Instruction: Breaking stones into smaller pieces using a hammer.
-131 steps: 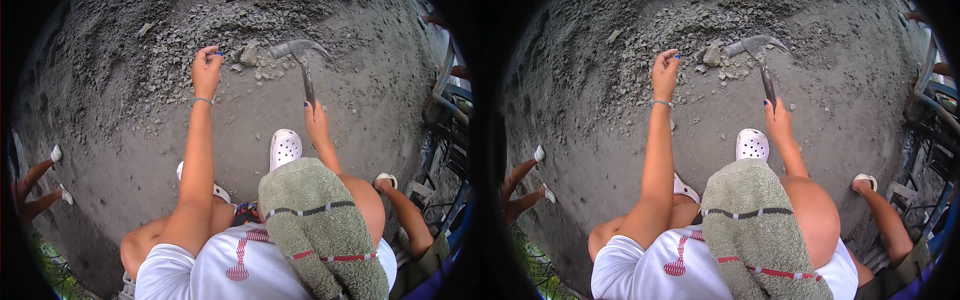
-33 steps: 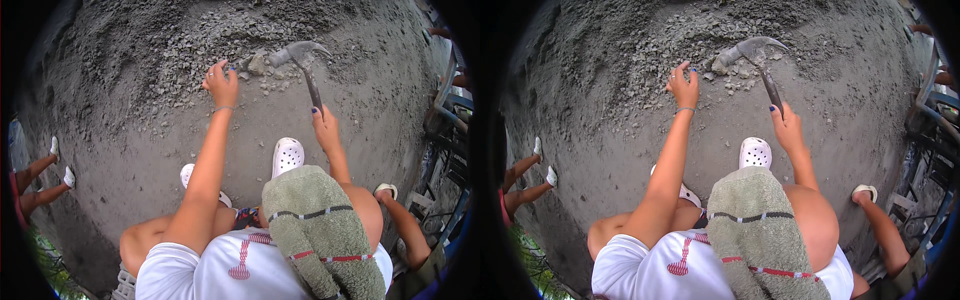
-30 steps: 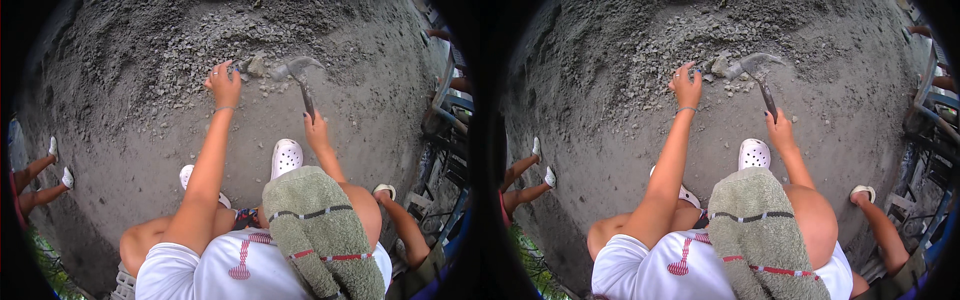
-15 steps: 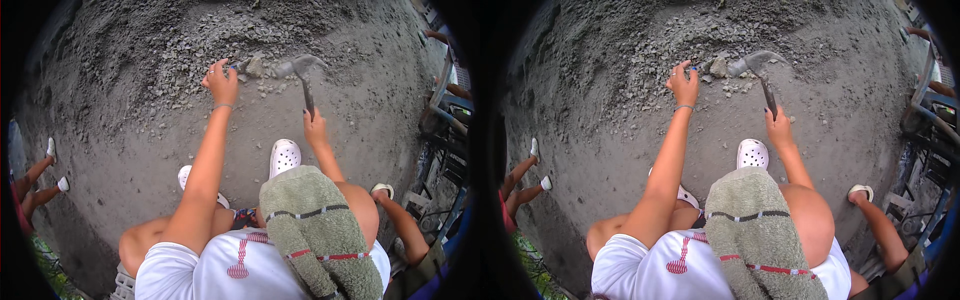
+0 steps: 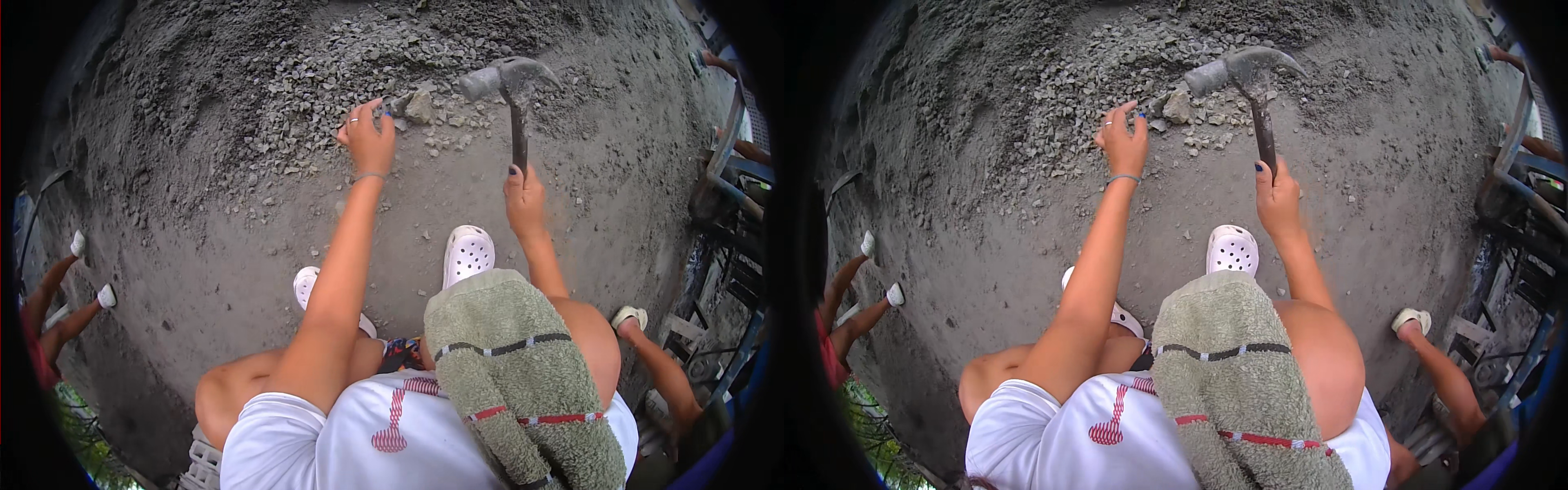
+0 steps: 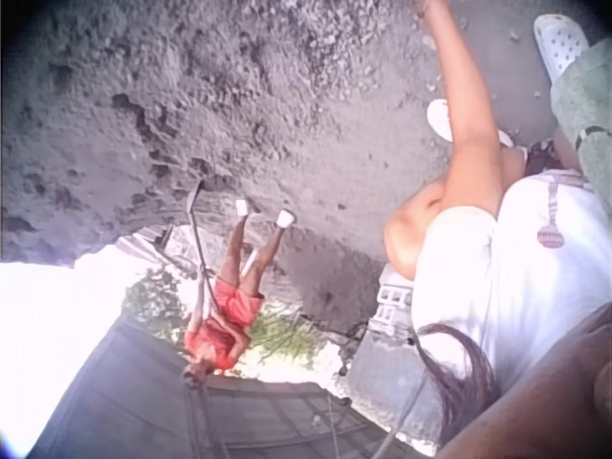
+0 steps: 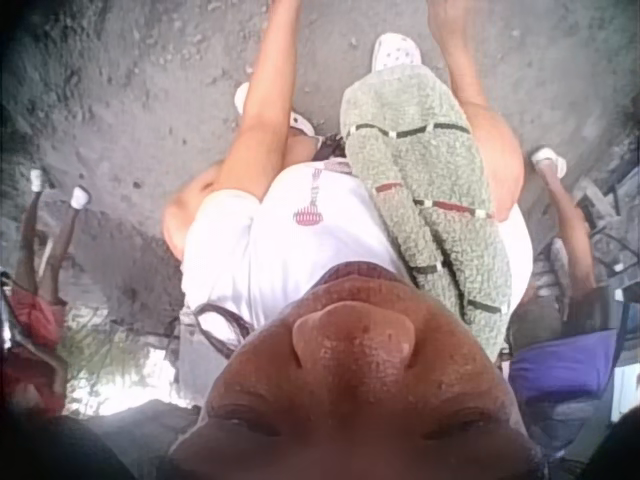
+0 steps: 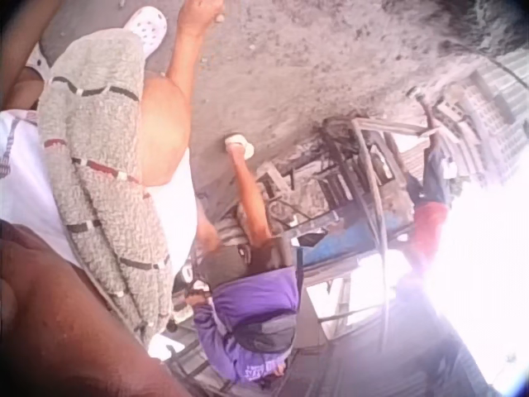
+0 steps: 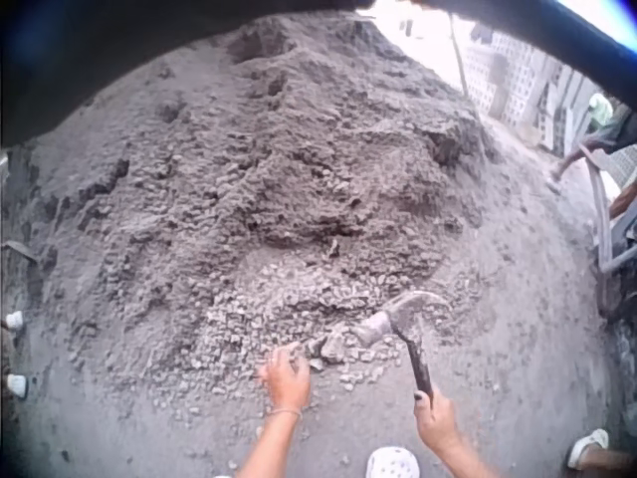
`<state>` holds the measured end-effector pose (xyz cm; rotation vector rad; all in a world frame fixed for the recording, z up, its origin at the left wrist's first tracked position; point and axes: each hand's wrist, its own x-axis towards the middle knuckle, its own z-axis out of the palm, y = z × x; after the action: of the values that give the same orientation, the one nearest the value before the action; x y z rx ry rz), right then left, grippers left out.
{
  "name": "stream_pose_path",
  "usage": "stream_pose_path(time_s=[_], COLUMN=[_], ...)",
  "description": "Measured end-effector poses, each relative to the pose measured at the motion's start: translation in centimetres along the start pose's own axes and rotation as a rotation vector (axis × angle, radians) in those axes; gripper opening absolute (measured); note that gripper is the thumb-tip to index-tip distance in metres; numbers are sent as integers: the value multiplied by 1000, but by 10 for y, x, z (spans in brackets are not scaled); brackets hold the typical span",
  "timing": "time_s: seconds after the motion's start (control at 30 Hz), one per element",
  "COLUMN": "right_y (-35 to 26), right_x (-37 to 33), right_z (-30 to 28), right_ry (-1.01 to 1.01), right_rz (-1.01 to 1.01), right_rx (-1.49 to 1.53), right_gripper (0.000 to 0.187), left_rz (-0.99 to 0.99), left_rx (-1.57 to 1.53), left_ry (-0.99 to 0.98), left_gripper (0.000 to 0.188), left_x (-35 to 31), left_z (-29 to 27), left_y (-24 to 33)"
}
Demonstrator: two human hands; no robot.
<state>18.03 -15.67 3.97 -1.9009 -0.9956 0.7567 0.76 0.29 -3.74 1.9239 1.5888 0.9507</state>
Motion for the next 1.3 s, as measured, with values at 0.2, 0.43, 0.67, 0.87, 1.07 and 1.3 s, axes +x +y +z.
stream_pose_path(time_s=[0.2,0.43,0.67,0.87,1.07,1.3], right_y=[94,43,47,54,53,54], right_x=[-3,-9,-9,-23,-21,-17], right_z=[15,9,7,4,5,-1], right_ry=[-86,-106,-102,-121,-99,-51], right_rz=[154,563,523,604,578,534], right_rx=[-478,105,113,97,153,110], right_gripper=[35,31,31,31,33,34], left_rz=[204,144,299,425,155,142], left_rx=[-6,255,102,29,297,149], left_ry=[-88,-85,-189,-197,-26,87], left_gripper=[27,45,50,45,40,23], left_x=[-3,-28,-43,-40,6,8], left_z=[21,32,40,34,27,14], left_y=[13,24,28,24,-11,4])
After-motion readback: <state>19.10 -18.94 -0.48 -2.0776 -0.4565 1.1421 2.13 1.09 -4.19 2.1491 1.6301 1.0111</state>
